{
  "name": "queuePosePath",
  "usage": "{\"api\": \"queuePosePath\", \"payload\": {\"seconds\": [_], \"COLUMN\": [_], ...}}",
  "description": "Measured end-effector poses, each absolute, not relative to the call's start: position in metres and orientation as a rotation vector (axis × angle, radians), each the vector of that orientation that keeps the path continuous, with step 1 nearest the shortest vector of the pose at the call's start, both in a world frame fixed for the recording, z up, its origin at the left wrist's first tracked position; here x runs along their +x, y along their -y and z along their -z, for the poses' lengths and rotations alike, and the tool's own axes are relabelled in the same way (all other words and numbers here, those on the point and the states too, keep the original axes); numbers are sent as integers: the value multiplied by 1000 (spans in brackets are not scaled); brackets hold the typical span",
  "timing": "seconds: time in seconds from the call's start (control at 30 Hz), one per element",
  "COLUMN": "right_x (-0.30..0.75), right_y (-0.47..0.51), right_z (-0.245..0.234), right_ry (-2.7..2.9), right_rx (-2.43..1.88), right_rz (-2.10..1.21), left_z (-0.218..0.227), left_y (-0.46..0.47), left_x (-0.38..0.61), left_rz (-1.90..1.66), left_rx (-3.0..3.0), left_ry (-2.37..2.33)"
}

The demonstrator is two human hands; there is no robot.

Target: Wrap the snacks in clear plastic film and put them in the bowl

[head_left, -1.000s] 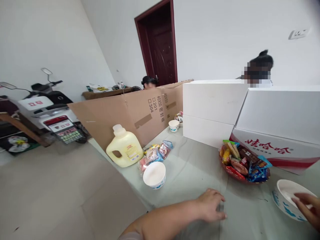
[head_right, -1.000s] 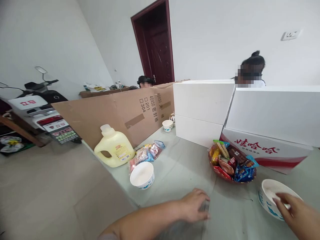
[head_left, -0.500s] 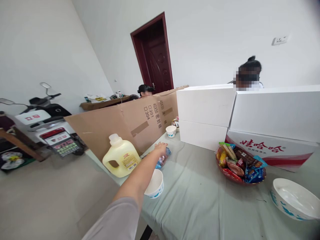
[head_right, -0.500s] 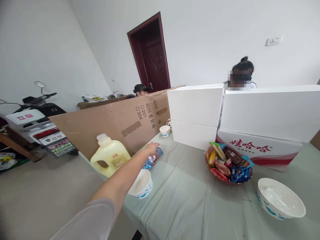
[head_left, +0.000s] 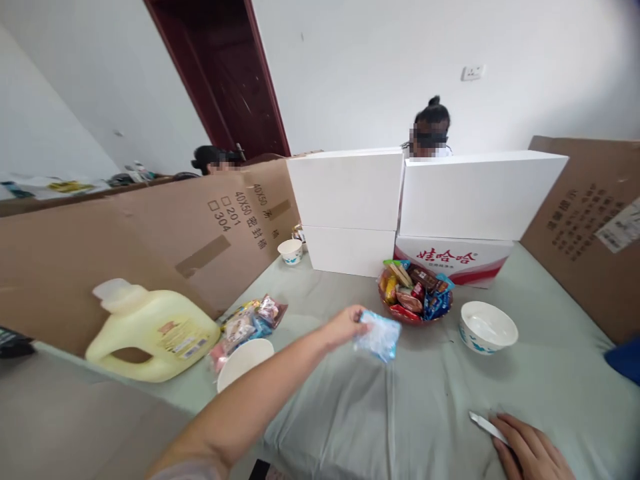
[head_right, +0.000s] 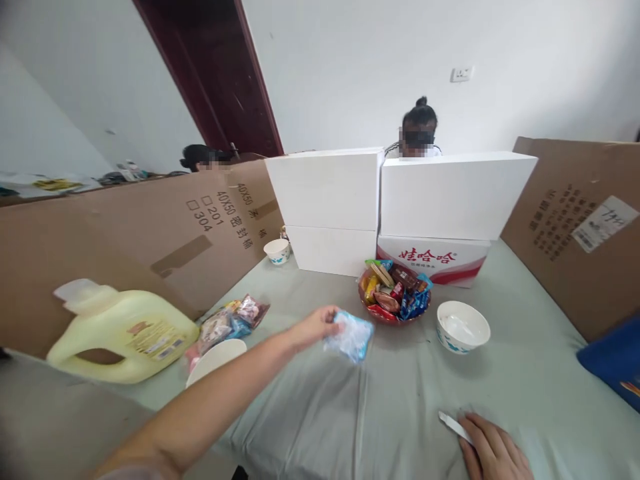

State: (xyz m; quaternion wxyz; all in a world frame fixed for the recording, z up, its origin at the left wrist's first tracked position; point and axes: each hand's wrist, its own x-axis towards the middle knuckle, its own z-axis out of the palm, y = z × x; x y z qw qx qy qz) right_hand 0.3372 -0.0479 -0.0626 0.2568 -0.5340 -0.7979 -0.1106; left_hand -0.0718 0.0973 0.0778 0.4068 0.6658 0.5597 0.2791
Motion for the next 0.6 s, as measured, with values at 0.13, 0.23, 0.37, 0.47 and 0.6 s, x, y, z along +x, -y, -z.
{"api": "queuePosePath", "payload": {"seconds": [0.13, 0.23, 0.37, 0.47, 0.6], "right_x": [323, 316, 285, 235, 174], "right_y": [55, 53, 44, 38, 34], "right_z": [39, 27, 5, -19, -43], "right_ry": [2138, 2142, 2112, 2192, 2443], "right_rx": [-1552, -1601, -1672, -1595, -1521], "right_rz": [238, 198, 22, -117, -126], "left_z": [-26, -7, -2, -2, -1], "left_y": [-32, -4, 8, 10, 11], "left_x": [-22, -16, -26, -30, -32], "left_rz": [-723, -889, -1021, -1061, -1075], "left_rx": [1635, 1843, 2052, 2083, 2106], "left_ry": [-1313, -1430, -1442, -1343, -1229]}}
